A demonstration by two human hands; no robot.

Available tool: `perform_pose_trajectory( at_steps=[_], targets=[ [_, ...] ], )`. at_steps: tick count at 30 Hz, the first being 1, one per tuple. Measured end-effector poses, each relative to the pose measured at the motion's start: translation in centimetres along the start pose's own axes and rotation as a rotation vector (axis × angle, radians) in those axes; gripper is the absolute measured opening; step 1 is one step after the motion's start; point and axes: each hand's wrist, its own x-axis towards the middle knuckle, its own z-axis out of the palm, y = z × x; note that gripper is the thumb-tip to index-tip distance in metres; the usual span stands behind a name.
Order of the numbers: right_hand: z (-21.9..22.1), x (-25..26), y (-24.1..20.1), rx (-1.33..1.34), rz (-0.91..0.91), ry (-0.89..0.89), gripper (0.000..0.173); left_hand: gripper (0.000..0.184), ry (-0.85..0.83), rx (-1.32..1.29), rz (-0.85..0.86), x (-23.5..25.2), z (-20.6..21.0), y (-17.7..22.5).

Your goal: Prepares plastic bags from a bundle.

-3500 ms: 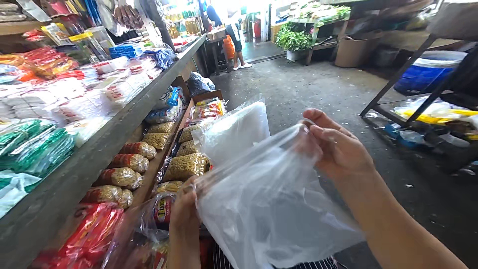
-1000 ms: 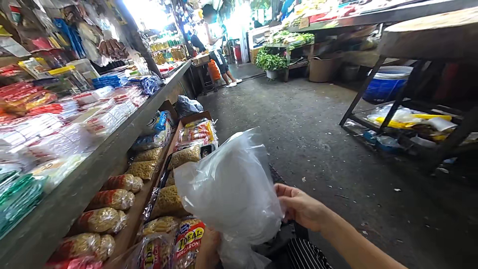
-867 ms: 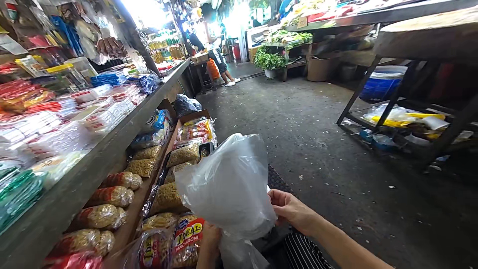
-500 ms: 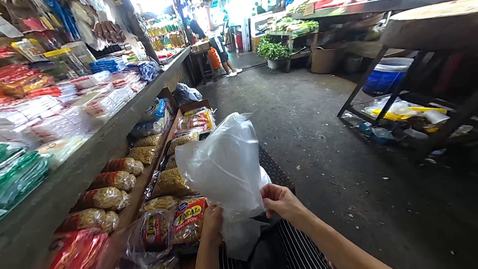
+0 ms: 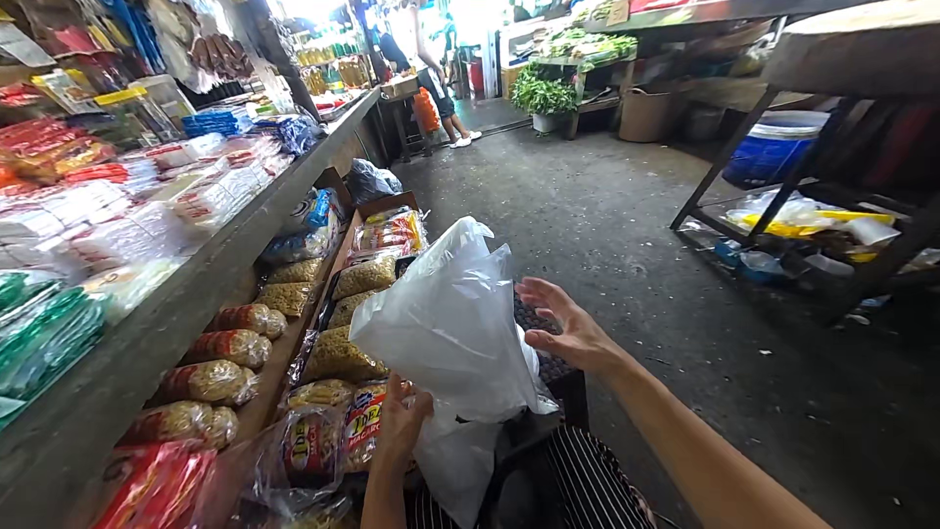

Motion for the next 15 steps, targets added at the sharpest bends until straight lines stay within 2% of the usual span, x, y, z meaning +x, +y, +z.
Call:
perform_pose_trajectory(
  at_steps=[1,3,7,10,12,13,14,15],
  targets=[
    [0.6,0.9,-0.1,0.003,-0.014,-0.038,0.121,0.076,-0.040,0.084,0.009,0.4,0.2,0.8],
    [2.2,1.6,0.5,0.002,0.031,-0.106,0.131,0.057,-0.118,0.225,0.039,1.3,0.8,0.7],
    [4.4,0.6,2.5,-0.095,0.134,-0.136,0.130,0.050,-0.169,0.372,-0.031,1.8,1.5,-2.8],
    [4.0,-0.6,2.8,-0.177,0.190,-0.129,0.120,0.057,-0.149,0.409,-0.096,1.0,1.5,-3.5],
    [3.8,-1.8,2.3,-0.233,0.175,-0.051,0.114,0.074,-0.137,0.398,-0.089,0.8,1.2,-3.4],
    [3.8,-2.5,2.1,-0.255,0.125,0.023,0.107,0.085,-0.136,0.368,-0.087,0.6,0.9,-3.5],
    [4.0,-3.4,2.1,-0.283,0.028,0.118,0.089,0.092,-0.145,0.323,-0.115,0.3,0.5,-3.5],
    [4.3,-4.3,2.3,-0.311,-0.096,0.209,0.063,0.086,-0.169,0.276,-0.164,-0.4,0.1,-3.3]
  ],
)
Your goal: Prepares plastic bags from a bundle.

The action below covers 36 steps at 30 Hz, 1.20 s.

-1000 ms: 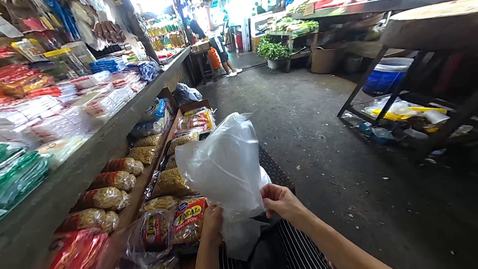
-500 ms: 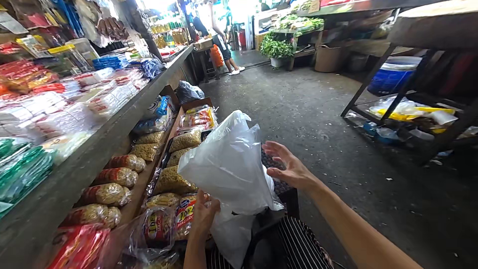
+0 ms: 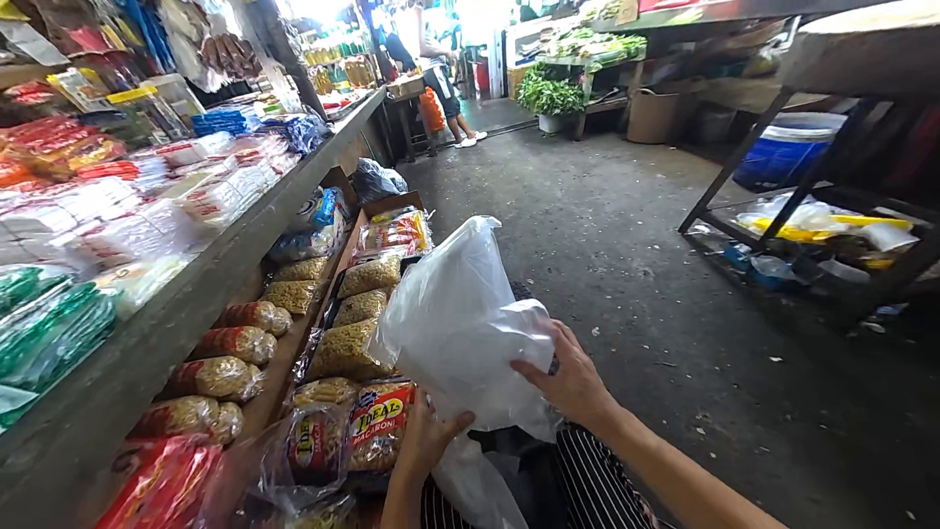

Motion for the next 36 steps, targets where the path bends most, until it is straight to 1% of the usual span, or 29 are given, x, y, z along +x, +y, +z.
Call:
perform_pose_trajectory(
  at_steps=[1,2,3,4,5,6,7,8,9,10,11,13,14,15,17,18,19,20,22,23,24,26,27,28,29,31,33,34,36],
  targets=[
    [0.0,-1.0,0.0,0.002,-0.099,0.061,0.038,0.069,-0.050,-0.041,-0.058,-0.8,-0.3,0.1],
    [-0.2,-2.1,-0.2,0.032,-0.179,0.066,0.023,0.044,-0.120,-0.073,-0.120,-1.5,-0.4,-0.1],
    [-0.6,-3.4,-0.7,0.100,-0.243,0.019,0.017,0.021,-0.222,-0.108,-0.156,-1.8,-0.7,-0.6],
    [-1.0,-4.6,-1.5,0.192,-0.310,-0.065,0.015,0.008,-0.311,-0.160,-0.183,-2.0,-0.9,-1.0],
    [-1.3,-5.7,-2.2,0.284,-0.388,-0.182,0.014,0.005,-0.344,-0.217,-0.212,-2.3,-1.0,-1.3],
    [-1.7,-6.7,-3.0,0.362,-0.463,-0.327,0.012,0.009,-0.307,-0.257,-0.231,-3.1,-0.8,-1.0],
    [-2.1,-7.6,-3.6,0.406,-0.509,-0.491,0.009,0.014,-0.220,-0.278,-0.242,-4.0,-0.6,-0.3],
    [-2.3,-8.5,-4.1,0.381,-0.521,-0.652,0.006,0.021,-0.137,-0.281,-0.249,-4.9,-0.6,0.5],
    [-2.4,-9.5,-4.2,0.286,-0.519,-0.799,0.007,0.027,-0.106,-0.276,-0.234,-5.4,-0.8,1.2],
    [-2.6,-10.3,-4.2,0.175,-0.495,-0.935,0.011,0.029,-0.171,-0.268,-0.153,-5.2,-1.3,0.9],
    [-3.2,-10.8,-4.3,0.079,-0.446,-1.067,0.019,0.022,-0.271,-0.276,-0.011,-4.6,-1.4,0.3],
    [-5.4,-10.3,-5.3,-0.005,-0.353,-1.243,0.036,0.016,-0.524,-0.417,0.187,-3.9,-1.7,0.9],
    [-7.1,-9.6,-5.6,0.041,-0.357,-1.233,0.037,0.012,-0.652,-0.452,0.272,-4.0,-1.9,2.0],
    [-9.2,-8.7,-6.0,0.134,-0.385,-1.172,0.031,0.010,-0.774,-0.457,0.365,-4.1,-2.0,3.3],
    [-13.0,-6.0,-7.1,0.383,-0.433,-0.929,0.018,0.015,-0.947,-0.464,0.495,-4.3,-1.8,5.9],
    [-14.1,-4.7,-7.9,0.491,-0.427,-0.793,0.022,0.020,-0.979,-0.405,0.538,-4.6,-1.5,7.4],
    [-14.5,-3.5,-8.5,0.522,-0.425,-0.672,0.033,0.024,-0.986,-0.327,0.578,-4.8,-1.2,8.8],
    [-14.2,-2.4,-8.9,0.459,-0.425,-0.595,0.048,0.025,-0.981,-0.233,0.628,-5.0,-0.8,10.2],
    [-12.4,-0.9,-9.2,0.237,-0.380,-0.604,0.081,0.023,-0.965,-0.079,0.711,-5.3,-0.1,12.3],
    [-11.3,-0.4,-9.2,0.176,-0.325,-0.662,0.085,0.020,-0.951,-0.033,0.729,-5.6,0.1,12.9],
    [-10.5,0.0,-9.1,0.162,-0.255,-0.735,0.078,0.019,-0.936,-0.006,0.730,-5.8,0.0,13.2],
    [-9.4,0.4,-9.0,0.228,-0.122,-0.809,0.045,0.017,-0.909,0.010,0.701,-6.3,-0.7,13.0],
    [-9.2,0.4,-8.8,0.308,-0.107,-0.790,0.033,0.017,-0.870,0.016,0.660,-6.4,-1.3,12.6],
    [-9.2,0.3,-8.5,0.402,-0.116,-0.739,0.027,0.016,-0.781,0.026,0.584,-6.6,-2.1,12.0],
    [-9.3,0.2,-8.3,0.466,-0.133,-0.674,0.024,0.014,-0.634,0.040,0.479,-6.9,-2.8,11.4],
    [-9.8,0.4,-8.5,0.467,-0.171,-0.537,0.023,0.020,-0.340,0.103,0.323,-6.7,-4.4,10.7],
    [-10.4,0.9,-8.7,0.392,-0.239,-0.492,0.024,0.025,-0.104,0.173,0.339,-5.8,-5.4,10.8],
    [-10.4,1.1,-8.9,0.351,-0.273,-0.511,0.024,0.029,-0.046,0.147,0.392,-5.5,-5.4,11.4],
    [-9.9,1.2,-9.6,0.277,-0.326,-0.573,0.023,0.054,-0.079,0.098,0.522,-5.5,-4.6,13.6]
  ],
)
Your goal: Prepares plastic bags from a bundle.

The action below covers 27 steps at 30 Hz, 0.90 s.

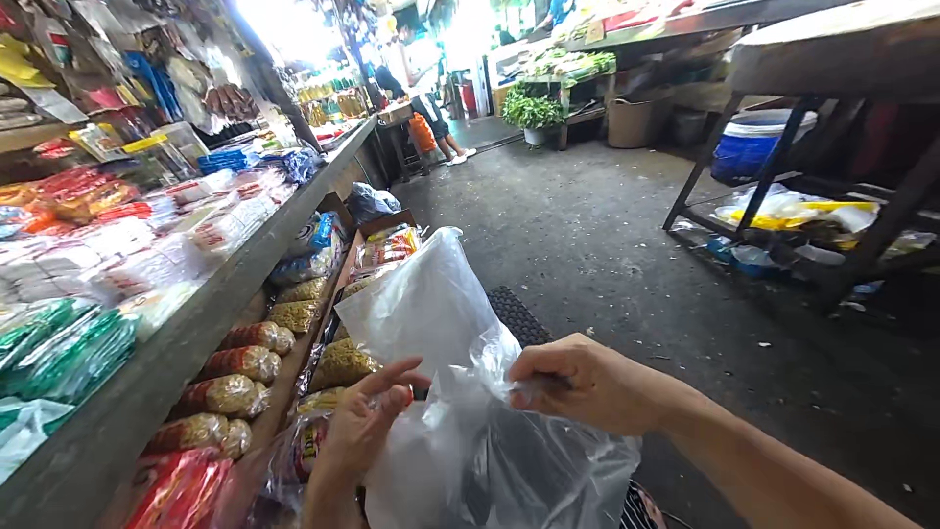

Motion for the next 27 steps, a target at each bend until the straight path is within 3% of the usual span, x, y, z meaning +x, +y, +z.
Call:
perform_pose_trajectory(
  at_steps=[2,4,5,8,11,15,18,20,22,23,24,27],
  targets=[
    [1.0,0.7,-0.3,-0.040,-0.017,-0.023,0.023,0.075,-0.090,0.022,0.094,1.2,1.6,2.0],
    [1.4,1.2,-0.2,-0.066,-0.042,-0.010,0.021,0.081,-0.176,0.009,0.096,2.1,3.2,2.9],
    [1.3,1.3,-0.2,-0.069,-0.054,-0.012,0.021,0.073,-0.207,-0.044,0.080,2.4,3.7,2.7],
    [0.5,0.8,0.3,-0.080,-0.036,0.014,0.022,0.018,-0.184,-0.214,0.104,2.7,4.1,1.2],
    [-0.6,0.1,0.8,-0.115,0.049,0.145,0.027,0.009,-0.030,-0.305,0.183,2.1,4.0,0.3],
    [-0.7,-0.3,1.3,-0.106,0.026,0.195,0.025,0.022,0.159,-0.198,0.320,1.2,3.4,0.1],
    [-0.7,-0.3,1.5,-0.079,-0.005,0.163,0.027,0.051,0.264,-0.148,0.264,1.2,1.3,0.9],
    [-0.6,-0.1,1.6,-0.084,-0.056,0.118,0.030,0.071,0.225,-0.130,0.227,1.8,0.5,1.5],
    [-0.3,0.4,1.3,-0.136,-0.125,0.072,0.032,0.092,0.085,-0.112,0.162,2.8,1.1,2.3],
    [-0.1,0.6,1.2,-0.173,-0.151,0.062,0.031,0.094,0.009,-0.147,0.145,3.2,1.8,2.5],
    [0.1,0.7,1.1,-0.210,-0.164,0.064,0.030,0.083,-0.045,-0.197,0.148,3.5,2.5,2.7],
    [0.2,0.4,1.1,-0.240,-0.118,0.118,0.026,0.016,-0.035,-0.358,0.222,3.6,4.3,2.5]
  ],
)
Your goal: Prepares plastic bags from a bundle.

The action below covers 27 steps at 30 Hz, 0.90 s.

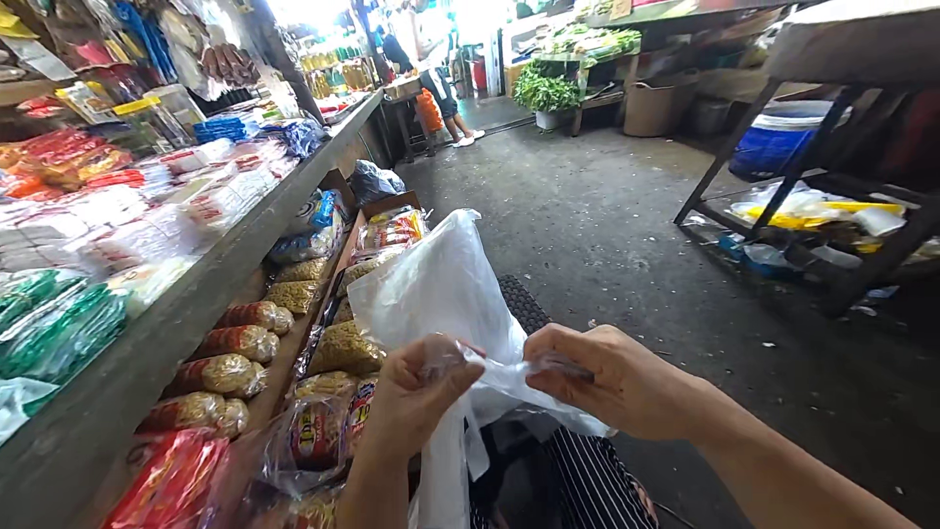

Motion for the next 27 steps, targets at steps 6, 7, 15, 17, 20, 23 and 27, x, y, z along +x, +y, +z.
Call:
perform_pose_trajectory(
  at_steps=[6,7,15,17,20,23,27],
  targets=[
    [0.6,-0.8,0.8,0.082,0.050,0.091,0.033,0.012,0.192,-0.107,0.015,-1.5,1.6,-1.6],
    [0.9,-0.8,1.0,0.073,0.060,0.102,0.034,0.014,0.204,-0.142,0.011,-1.6,1.9,-1.6],
    [2.7,-0.3,1.3,0.123,0.157,0.197,0.028,0.011,0.355,-0.186,-0.038,-2.4,2.7,-2.1],
    [3.3,-0.3,1.6,0.045,0.129,0.198,0.034,0.009,0.345,-0.141,-0.062,-2.6,2.8,-2.3],
    [4.1,-0.2,2.0,-0.023,0.074,0.236,0.029,0.002,0.319,-0.036,-0.094,-3.0,2.8,-3.0],
    [4.7,0.0,2.3,0.020,0.029,0.305,0.022,0.011,0.163,0.005,-0.163,-3.8,1.9,-3.5],
    [4.7,0.0,1.9,0.308,0.024,0.233,0.024,0.020,0.106,0.102,-0.287,-4.4,1.0,-4.2]
  ],
)
